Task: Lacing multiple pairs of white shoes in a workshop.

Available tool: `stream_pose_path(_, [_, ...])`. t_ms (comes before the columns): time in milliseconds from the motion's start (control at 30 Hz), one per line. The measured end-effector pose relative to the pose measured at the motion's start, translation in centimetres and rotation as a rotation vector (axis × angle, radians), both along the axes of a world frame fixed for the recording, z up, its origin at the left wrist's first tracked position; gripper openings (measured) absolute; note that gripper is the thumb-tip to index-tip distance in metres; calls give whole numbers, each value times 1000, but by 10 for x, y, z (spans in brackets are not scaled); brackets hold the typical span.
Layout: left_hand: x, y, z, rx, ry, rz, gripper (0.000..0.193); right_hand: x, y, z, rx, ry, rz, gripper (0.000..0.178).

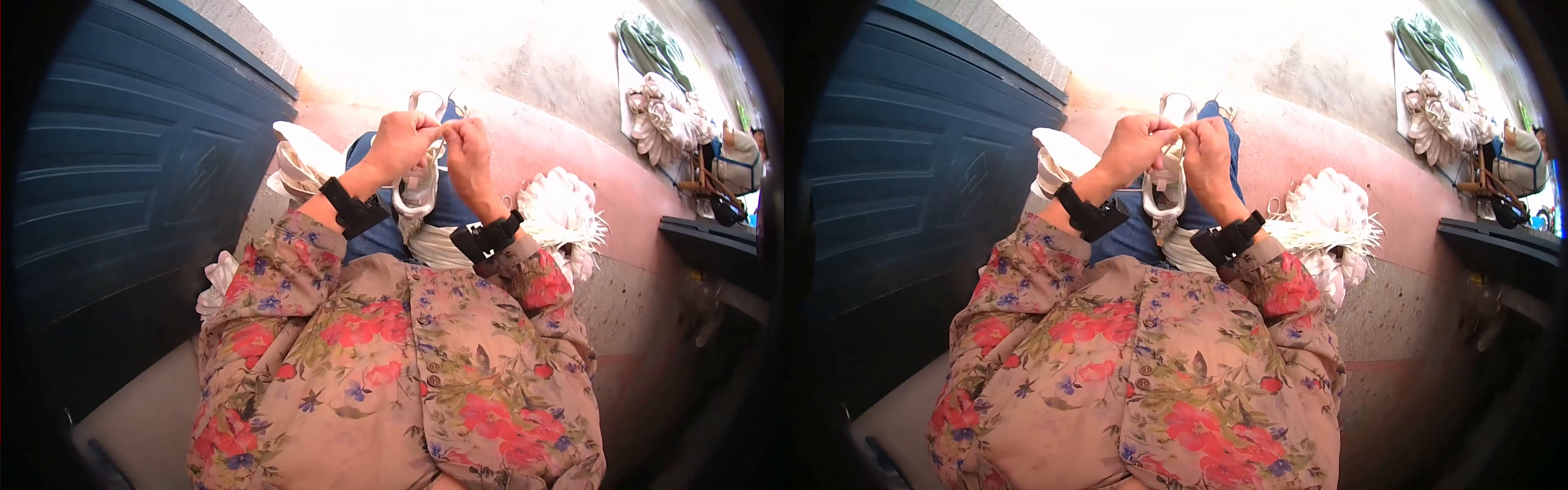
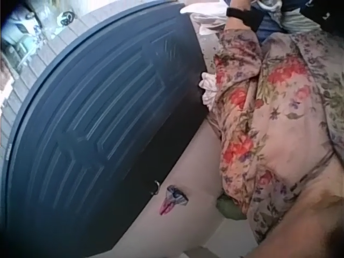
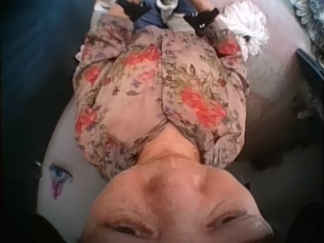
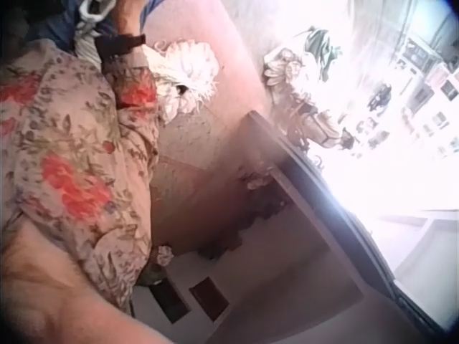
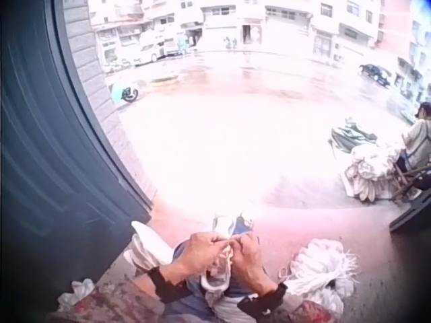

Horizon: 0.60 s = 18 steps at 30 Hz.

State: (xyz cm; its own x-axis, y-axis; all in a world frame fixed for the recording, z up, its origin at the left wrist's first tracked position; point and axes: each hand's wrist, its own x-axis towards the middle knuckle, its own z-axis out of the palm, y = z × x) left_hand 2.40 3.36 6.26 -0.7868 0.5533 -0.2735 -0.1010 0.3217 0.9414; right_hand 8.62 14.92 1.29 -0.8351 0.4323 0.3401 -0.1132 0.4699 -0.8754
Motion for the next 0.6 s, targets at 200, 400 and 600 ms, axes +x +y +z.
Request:
stream_pose_path(200, [-5, -3, 1, 35, -74, 60, 15, -14, 5, 16, 27, -41, 31, 10])
stream_pose_path(400, [-66, -34, -39, -337, 531, 88, 24, -24, 23, 25, -193, -141, 17, 27])
stream_pose_path(600, [-123, -148, -74, -958, 638, 377, 54, 36, 79, -18, -140, -291, -157, 29])
